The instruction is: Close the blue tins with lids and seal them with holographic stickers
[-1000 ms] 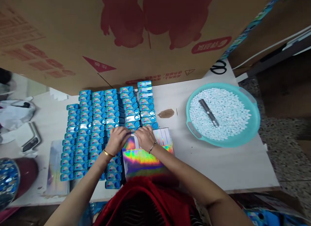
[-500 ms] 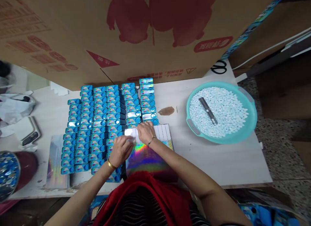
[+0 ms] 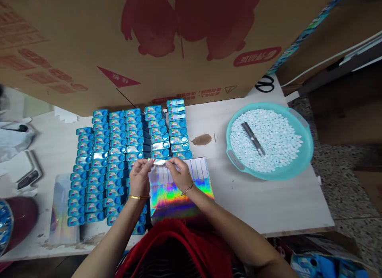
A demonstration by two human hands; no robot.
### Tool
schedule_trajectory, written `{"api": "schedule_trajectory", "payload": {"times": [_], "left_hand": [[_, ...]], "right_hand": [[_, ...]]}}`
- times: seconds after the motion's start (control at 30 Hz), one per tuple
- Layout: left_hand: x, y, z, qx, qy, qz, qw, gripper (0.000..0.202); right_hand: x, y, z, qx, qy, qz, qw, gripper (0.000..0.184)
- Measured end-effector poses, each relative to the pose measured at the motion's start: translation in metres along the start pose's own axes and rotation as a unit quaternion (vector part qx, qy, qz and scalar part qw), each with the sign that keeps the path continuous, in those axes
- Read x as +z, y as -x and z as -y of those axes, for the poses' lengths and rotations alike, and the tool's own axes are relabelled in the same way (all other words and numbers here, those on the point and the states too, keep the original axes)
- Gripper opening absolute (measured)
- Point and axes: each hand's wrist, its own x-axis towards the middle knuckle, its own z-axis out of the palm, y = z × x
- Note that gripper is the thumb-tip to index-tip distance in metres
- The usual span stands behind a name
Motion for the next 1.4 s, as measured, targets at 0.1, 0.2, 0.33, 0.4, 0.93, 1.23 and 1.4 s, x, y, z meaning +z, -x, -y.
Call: {"api": "schedule_trajectory", "payload": {"times": [0.1, 0.2, 0.33, 0.4, 0.93, 1.23, 1.4], "left_hand": [[0.017, -0.017, 0.009, 0.007, -0.011, 0.018, 1.000, 0.030], [0.047, -0.044, 0.011, 0.075, -0.028, 0.028, 0.996, 0.025], [0.094, -0.080, 0.009, 0.226, -0.122, 0.013, 0.966, 0.015], [0.111, -0.092, 0.009, 0.269, -0.185, -0.006, 0.945, 0.014], [0.136, -0.114, 0.014, 0.251, -0.414, -0.043, 0.874, 0.033], [0.139, -0.113, 0.009, 0.243, -0.462, -0.029, 0.853, 0.035], [0.104, -0.109, 0.000, 0.317, -0.428, 0.087, 0.842, 0.012]], "right_hand": [[-0.011, -0.021, -0.002, -0.019, 0.021, -0.030, 0.999, 0.032], [-0.035, -0.058, -0.003, -0.071, 0.105, -0.061, 0.990, 0.031], [-0.065, -0.110, -0.006, -0.091, 0.256, -0.091, 0.958, 0.028], [-0.074, -0.129, -0.011, -0.076, 0.316, -0.094, 0.941, 0.026], [-0.080, -0.155, -0.060, -0.025, 0.367, -0.089, 0.926, 0.021], [-0.082, -0.127, -0.075, -0.075, 0.475, 0.052, 0.875, 0.057], [-0.098, -0.125, -0.063, -0.059, 0.533, 0.089, 0.839, 0.043]]}}
